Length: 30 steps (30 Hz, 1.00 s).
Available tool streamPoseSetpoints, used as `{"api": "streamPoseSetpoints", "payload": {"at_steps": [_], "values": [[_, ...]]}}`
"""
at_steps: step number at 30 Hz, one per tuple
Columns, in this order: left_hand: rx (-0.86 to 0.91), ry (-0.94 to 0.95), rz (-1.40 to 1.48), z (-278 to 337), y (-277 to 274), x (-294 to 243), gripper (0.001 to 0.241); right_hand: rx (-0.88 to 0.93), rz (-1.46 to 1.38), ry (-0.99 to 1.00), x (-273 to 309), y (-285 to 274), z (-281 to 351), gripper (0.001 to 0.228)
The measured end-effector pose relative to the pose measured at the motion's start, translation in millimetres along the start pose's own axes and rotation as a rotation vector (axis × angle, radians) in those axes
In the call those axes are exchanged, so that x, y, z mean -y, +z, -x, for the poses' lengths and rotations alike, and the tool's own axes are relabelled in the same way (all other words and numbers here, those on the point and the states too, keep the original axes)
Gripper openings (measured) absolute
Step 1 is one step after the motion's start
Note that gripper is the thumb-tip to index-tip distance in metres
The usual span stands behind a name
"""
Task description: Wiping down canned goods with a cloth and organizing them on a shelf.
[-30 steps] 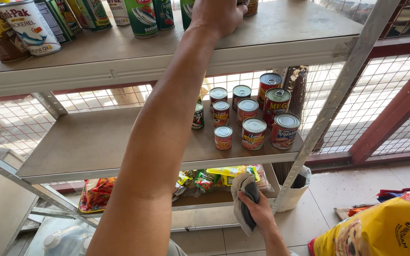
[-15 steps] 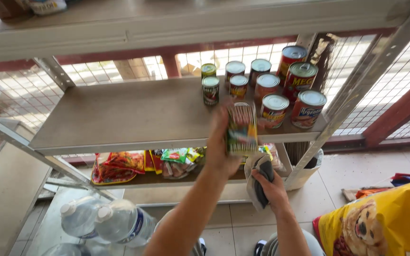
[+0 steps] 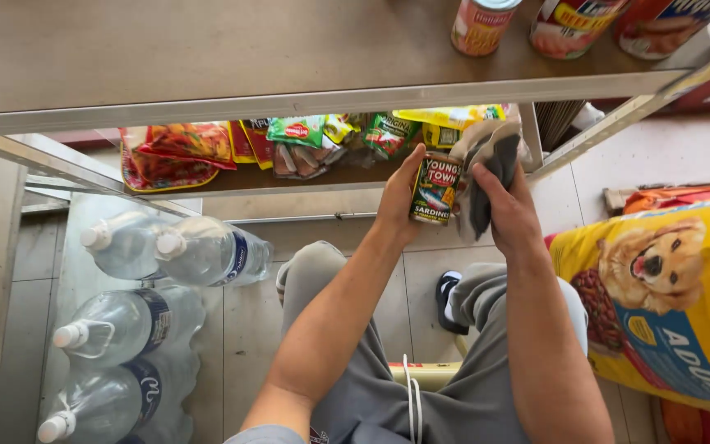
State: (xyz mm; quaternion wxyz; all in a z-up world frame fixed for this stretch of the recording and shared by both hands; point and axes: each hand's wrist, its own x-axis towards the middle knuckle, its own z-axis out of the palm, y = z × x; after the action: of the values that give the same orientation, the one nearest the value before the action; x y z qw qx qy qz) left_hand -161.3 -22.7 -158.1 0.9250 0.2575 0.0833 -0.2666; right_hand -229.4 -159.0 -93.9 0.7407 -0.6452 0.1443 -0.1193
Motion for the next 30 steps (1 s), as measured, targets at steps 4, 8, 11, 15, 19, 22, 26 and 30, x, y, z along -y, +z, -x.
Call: {"api": "streamPoseSetpoints", "payload": {"at_steps": [4,8,11,15,19,22,26,30], "values": [[-0.051,0.13,-0.004,-1,13,-1,0.034,0.469,-0.004,-0.125,-38,-28,-16,0.093],[-0.104,0.161,-0.056,7,24,-2,0.03,0.493,0.113,-0.181,-17,-11,-9,0.116],[-0.175,0.245,-0.154,6,28,7,0.024,0.275,0.319,-0.17,-13,-5,-7,0.088],[-0.107,0.276,-0.212,0,25,17,0.032,-0.011,0.38,-0.321,-20,-5,-10,0.04],[-0.095,0.315,-0.25,1,26,10,0.031,0.268,0.36,-0.29,-14,-8,-9,0.097],[-0.111,0.307,-0.263,3,23,9,0.03,0.299,0.501,-0.166,-4,-3,-4,0.127],[-0.077,0.302,-0.283,-1,15,16,0.032,0.056,0.475,-0.295,-13,-2,-6,0.055],[-0.071,0.268,-0.272,2,17,11,0.036,-0.055,0.421,-0.413,-9,3,-5,0.035]]}}
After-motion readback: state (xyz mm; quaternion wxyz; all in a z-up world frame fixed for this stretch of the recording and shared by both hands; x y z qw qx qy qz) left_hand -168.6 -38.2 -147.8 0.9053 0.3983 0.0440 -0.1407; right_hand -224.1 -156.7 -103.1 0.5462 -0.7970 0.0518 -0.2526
